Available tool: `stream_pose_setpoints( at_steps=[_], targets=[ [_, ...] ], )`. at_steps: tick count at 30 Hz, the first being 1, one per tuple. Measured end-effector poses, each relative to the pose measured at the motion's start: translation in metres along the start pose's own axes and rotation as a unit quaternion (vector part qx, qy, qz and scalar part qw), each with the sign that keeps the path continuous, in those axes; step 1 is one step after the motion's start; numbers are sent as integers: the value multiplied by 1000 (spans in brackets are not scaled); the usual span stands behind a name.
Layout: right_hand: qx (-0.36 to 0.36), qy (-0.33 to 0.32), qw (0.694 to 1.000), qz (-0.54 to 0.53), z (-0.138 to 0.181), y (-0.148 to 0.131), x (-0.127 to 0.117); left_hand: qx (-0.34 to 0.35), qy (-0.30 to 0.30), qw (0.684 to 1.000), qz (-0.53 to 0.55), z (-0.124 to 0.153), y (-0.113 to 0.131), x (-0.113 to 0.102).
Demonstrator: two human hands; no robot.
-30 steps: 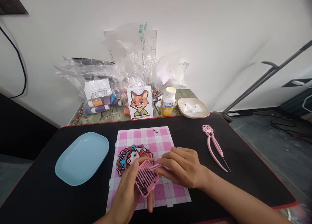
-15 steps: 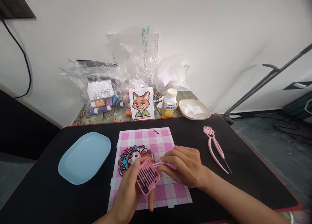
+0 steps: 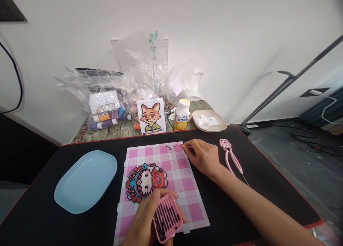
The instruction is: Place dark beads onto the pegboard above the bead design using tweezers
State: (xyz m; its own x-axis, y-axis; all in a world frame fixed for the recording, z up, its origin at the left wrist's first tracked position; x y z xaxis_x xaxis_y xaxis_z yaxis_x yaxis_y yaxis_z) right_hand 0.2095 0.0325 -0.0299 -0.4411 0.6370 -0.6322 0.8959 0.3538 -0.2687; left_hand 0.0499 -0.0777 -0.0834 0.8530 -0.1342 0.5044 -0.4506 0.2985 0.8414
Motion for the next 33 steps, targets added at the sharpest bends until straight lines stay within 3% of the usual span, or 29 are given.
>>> stream_pose_setpoints(
  at_steps=[8, 23, 33],
  targets=[
    [5, -47, 999, 14, 3, 1, 14, -47, 12, 999, -11, 2, -7, -8],
    [-2, -62, 997, 40, 4, 1, 22, -47, 0, 998, -34, 2, -11, -14],
    [-14, -58, 997, 43, 3, -3, 19, -41, 34, 998, -22, 2, -13, -19]
  ],
)
Point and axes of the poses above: each hand's wrist, its own z-axis away from the middle knuckle, its own x-axis out of the palm, y = z × x, the point moved 7 cm from there along -z, towards the middle knuckle, and after that the axes turned 15 degrees about x, right-handed, at the moved point
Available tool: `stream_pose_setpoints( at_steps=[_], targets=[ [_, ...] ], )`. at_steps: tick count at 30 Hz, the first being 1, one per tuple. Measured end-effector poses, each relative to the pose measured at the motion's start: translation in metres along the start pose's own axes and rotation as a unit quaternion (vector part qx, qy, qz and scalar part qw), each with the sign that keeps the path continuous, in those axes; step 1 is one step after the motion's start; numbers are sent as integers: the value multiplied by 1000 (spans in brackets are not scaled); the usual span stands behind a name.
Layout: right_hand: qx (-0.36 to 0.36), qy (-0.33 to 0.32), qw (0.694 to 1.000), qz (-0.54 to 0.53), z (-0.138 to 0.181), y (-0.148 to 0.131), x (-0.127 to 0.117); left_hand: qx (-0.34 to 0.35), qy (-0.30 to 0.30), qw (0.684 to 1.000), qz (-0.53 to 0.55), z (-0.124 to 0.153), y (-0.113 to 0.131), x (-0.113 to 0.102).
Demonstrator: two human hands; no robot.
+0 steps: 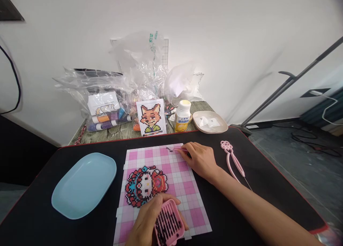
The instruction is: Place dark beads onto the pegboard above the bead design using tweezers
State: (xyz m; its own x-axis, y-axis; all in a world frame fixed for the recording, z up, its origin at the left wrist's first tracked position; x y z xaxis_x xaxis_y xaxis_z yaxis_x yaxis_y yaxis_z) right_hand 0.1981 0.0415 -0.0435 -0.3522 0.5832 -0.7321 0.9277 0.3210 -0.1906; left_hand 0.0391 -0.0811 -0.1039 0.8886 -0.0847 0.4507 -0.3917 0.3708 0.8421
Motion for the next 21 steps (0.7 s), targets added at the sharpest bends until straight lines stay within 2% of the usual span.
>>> stream_pose_setpoints(
  at_steps=[3, 8, 11, 14, 17, 21],
  targets=[
    [1, -3, 1000, 0, 0, 0, 0, 7, -10, 1000, 1, -1, -1, -2],
    [10, -13, 1000, -5, 1, 2, 1, 59, -15, 998, -17, -4, 5, -5],
    [17, -3, 1000, -23, -1, 3, -3, 41, -6, 999, 0, -5, 5, -2],
    [13, 41, 996, -84, -1, -2, -21, 37, 5, 998, 45, -6, 10, 6],
    [-29, 80, 977, -196, 5, -16, -47, 68, 12, 995, 76, -10, 20, 11],
    [-117, 48, 955, -268, 16, -43, -67, 91, 22, 993, 77, -15, 26, 10]
  ],
)
Point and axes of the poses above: each hand's wrist, its own z-axis away from the middle knuckle, its own x-axis out of the palm, y = z × x, the point moved 7 cm from there along -z, towards the middle knuckle, and after that the axes turned 15 degrees about x, right-handed, at the moved point
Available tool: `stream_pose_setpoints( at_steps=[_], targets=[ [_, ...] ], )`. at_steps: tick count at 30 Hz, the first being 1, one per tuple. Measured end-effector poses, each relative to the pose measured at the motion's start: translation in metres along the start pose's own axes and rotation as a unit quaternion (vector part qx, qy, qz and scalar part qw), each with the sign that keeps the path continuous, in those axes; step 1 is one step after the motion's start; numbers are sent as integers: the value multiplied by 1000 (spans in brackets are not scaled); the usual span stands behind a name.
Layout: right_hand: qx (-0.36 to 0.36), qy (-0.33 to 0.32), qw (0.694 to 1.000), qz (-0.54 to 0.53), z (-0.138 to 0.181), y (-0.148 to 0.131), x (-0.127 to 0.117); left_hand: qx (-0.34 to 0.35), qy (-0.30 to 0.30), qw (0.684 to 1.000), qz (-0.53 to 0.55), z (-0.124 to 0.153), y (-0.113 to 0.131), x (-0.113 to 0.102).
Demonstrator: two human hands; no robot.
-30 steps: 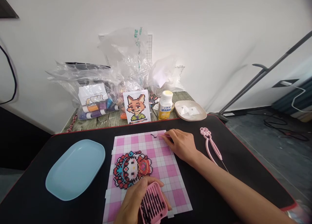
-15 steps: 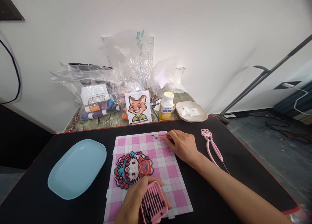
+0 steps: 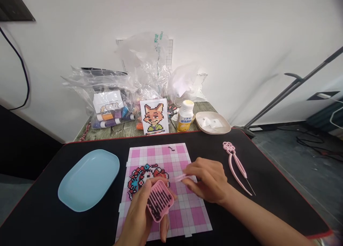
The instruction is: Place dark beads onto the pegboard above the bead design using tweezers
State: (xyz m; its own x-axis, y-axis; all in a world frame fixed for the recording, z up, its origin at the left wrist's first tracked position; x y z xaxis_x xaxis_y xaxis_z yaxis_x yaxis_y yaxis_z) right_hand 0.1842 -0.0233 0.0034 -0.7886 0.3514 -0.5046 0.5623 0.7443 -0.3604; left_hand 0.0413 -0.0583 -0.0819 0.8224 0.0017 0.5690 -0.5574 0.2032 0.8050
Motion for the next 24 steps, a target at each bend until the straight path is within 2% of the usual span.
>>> stream_pose_setpoints(
  at_steps=[3, 7, 18, 24],
  targets=[
    [-39, -24, 999, 8, 2, -15, 3, 10, 2, 1000, -11, -1, 3, -1],
    [-58, -31, 997, 33, 2, -20, 7, 4, 3, 1000, -30, 0, 4, 0],
    [-67, -42, 996, 50, 0, -22, 10, -3, 2, 999, -43, 0, 3, 1],
    [-48, -36, 998, 36, 2, -18, 8, -7, -3, 999, -53, 1, 3, 0]
  ],
)
Point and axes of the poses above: each hand's wrist, its own z-axis away from the middle knuckle, its own x-axis out of the palm, y = z × x, the point moved 7 cm from there along -z, towards the middle knuckle, and after that the axes turned 15 degrees about x, right-handed, at the moved point
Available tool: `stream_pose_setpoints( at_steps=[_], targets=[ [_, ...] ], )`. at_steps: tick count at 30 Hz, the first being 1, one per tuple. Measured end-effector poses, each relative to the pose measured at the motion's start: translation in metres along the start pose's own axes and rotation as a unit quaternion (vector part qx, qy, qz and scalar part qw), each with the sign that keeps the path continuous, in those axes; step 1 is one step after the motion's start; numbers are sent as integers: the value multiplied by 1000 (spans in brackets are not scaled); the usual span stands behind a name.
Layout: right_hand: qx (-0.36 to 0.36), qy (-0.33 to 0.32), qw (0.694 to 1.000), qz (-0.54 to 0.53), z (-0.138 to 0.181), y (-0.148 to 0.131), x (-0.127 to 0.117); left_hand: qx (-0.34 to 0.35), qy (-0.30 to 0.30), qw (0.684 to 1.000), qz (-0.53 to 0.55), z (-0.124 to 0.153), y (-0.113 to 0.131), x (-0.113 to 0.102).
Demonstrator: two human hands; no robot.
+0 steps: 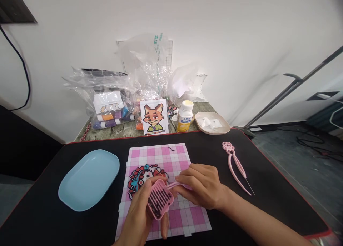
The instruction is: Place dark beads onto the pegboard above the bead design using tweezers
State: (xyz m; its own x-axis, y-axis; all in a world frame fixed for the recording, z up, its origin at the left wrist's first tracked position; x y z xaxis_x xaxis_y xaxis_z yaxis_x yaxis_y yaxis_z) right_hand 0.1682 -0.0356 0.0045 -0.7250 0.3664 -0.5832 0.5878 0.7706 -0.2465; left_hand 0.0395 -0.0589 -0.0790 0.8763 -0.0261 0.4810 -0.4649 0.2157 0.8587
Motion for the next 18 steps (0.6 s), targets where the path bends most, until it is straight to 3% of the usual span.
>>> stream_pose_setpoints(
  at_steps=[9, 18],
  targets=[
    [71, 34, 997, 20, 2, 35, -2, -7, -3, 1000, 25, 4, -5, 1],
    [179, 41, 968, 171, 5, 85, 12, -53, -45, 997, 24, 14, -13, 6]
  ],
)
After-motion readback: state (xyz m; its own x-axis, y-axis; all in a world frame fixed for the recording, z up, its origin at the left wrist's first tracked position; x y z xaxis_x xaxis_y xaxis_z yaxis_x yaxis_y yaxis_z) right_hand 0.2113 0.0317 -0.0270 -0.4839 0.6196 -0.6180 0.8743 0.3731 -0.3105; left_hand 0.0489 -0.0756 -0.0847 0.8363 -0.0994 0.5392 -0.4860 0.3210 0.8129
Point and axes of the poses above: each hand's wrist, its own z-axis away from the middle knuckle, its own x-axis out of the palm, y = z × x, the point moved 7 cm from there along -z, towards the middle knuckle, and after that the axes turned 15 degrees about x, right-handed, at the moved point
